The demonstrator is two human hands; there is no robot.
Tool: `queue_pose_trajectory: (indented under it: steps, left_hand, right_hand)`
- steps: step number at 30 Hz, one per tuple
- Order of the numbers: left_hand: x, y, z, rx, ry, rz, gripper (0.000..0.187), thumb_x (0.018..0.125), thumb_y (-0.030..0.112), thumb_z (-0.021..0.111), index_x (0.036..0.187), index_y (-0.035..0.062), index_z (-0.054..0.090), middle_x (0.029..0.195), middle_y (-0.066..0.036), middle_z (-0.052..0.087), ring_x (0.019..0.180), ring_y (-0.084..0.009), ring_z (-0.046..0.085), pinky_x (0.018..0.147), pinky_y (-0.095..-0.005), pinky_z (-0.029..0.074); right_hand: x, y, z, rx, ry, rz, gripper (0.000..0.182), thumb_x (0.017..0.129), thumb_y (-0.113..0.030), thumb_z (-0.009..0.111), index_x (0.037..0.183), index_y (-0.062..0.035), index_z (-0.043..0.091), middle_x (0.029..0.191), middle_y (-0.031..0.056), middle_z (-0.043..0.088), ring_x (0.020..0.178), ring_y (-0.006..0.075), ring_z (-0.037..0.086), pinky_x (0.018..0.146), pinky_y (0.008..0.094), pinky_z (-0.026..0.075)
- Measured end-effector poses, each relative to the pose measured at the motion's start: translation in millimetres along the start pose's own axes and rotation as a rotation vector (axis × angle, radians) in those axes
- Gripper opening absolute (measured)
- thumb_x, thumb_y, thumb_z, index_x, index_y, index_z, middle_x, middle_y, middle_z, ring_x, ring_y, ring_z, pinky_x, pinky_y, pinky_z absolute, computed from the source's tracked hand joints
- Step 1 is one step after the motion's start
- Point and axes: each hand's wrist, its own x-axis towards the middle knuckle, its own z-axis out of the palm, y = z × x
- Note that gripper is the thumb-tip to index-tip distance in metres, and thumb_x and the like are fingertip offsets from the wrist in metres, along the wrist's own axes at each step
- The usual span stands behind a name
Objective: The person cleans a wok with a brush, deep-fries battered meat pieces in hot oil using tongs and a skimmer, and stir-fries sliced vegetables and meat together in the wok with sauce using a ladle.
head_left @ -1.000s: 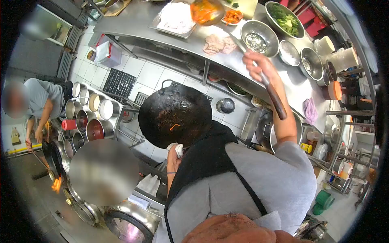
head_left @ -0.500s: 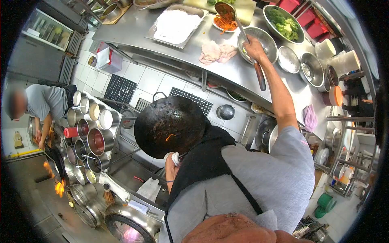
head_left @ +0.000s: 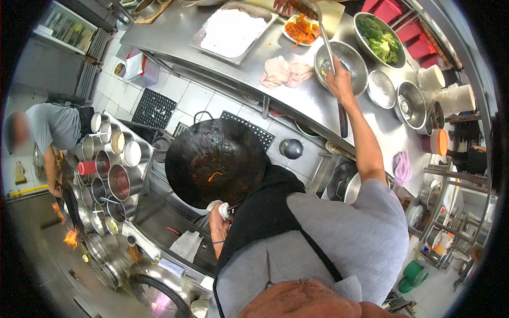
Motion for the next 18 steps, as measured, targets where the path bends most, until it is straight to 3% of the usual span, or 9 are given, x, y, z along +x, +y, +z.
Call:
queue_pose_trajectory:
  steps: [3, 6, 9, 10, 13, 14, 18]
  left_hand:
    - [-24.9, 16.7, 17.9, -0.091, 0.070, -0.079, 0.009, 0.086, 0.018, 0.058, 0.079, 0.0143, 0.055, 0.064, 0.000, 0.054, 0.050, -0.0151, 0.051, 0.040, -0.0290, 0.037]
    - [-31.8, 21.3, 25.6, -0.080, 0.073, -0.063, 0.010, 0.087, 0.017, 0.056, 0.077, 0.0141, 0.053, 0.064, -0.001, 0.053, 0.052, -0.0150, 0.051, 0.042, -0.0290, 0.037]
    - [-34.1, 18.6, 15.6, -0.131, 0.039, -0.062, 0.010, 0.087, 0.018, 0.055, 0.078, 0.0142, 0.054, 0.065, -0.001, 0.053, 0.053, -0.0154, 0.053, 0.044, -0.0284, 0.038]
    - [-36.6, 22.5, 16.4, -0.135, 0.022, -0.039, 0.009, 0.087, 0.018, 0.055, 0.079, 0.0139, 0.054, 0.065, -0.001, 0.054, 0.054, -0.0158, 0.054, 0.043, -0.0288, 0.038]
    - [-52.4, 24.8, 12.1, -0.180, -0.026, 0.011, 0.009, 0.087, 0.019, 0.056, 0.080, 0.0128, 0.055, 0.067, -0.003, 0.056, 0.055, -0.0171, 0.056, 0.043, -0.0303, 0.039]
    - [-56.8, 25.6, 7.2, -0.195, -0.048, 0.020, 0.009, 0.087, 0.019, 0.056, 0.080, 0.0122, 0.056, 0.067, -0.004, 0.058, 0.055, -0.0177, 0.056, 0.043, -0.0308, 0.039]
    - [-79.0, 24.8, -32.5, -0.284, -0.052, -0.013, 0.013, 0.086, 0.021, 0.058, 0.082, 0.0095, 0.057, 0.069, -0.011, 0.062, 0.054, -0.0228, 0.057, 0.041, -0.0328, 0.039]
  right_hand:
    - [1.2, 12.1, -0.4, -0.068, 0.023, -0.144, 0.059, 0.080, -0.008, 0.055, 0.138, -0.0004, 0.047, 0.099, 0.0331, 0.064, 0.092, 0.0440, 0.066, 0.085, 0.0470, 0.051]
    - [-4.9, -7.3, -5.2, -0.015, 0.040, 0.059, 0.058, 0.081, -0.009, 0.055, 0.138, 0.0014, 0.048, 0.101, 0.0307, 0.066, 0.092, 0.0408, 0.068, 0.085, 0.0440, 0.052]
    - [-2.0, 5.7, -5.0, 0.035, 0.056, -0.086, 0.059, 0.080, -0.009, 0.054, 0.137, 0.0024, 0.048, 0.098, 0.0349, 0.064, 0.095, 0.0445, 0.066, 0.083, 0.0474, 0.051]
    - [0.2, 11.4, 0.5, -0.020, 0.119, -0.181, 0.058, 0.081, -0.010, 0.055, 0.137, 0.0030, 0.048, 0.093, 0.0292, 0.068, 0.085, 0.0396, 0.069, 0.081, 0.0447, 0.053]
    - [0.0, 0.2, 4.6, 0.254, 0.022, 0.147, 0.058, 0.082, -0.011, 0.057, 0.138, 0.0022, 0.049, 0.082, 0.0202, 0.068, 0.067, 0.0270, 0.067, 0.063, 0.0399, 0.055]
    - [-3.1, -20.4, -6.3, 0.601, -0.111, 0.323, 0.050, 0.086, -0.010, 0.056, 0.134, 0.0009, 0.051, 0.071, 0.0079, 0.058, 0.051, 0.0128, 0.054, 0.041, 0.0325, 0.047]
    - [-2.6, -32.8, -4.5, 1.499, -0.133, 0.417, 0.032, 0.091, -0.005, 0.053, 0.122, -0.0068, 0.046, 0.070, -0.0015, 0.042, 0.041, 0.0070, 0.035, 0.030, 0.0256, 0.035]
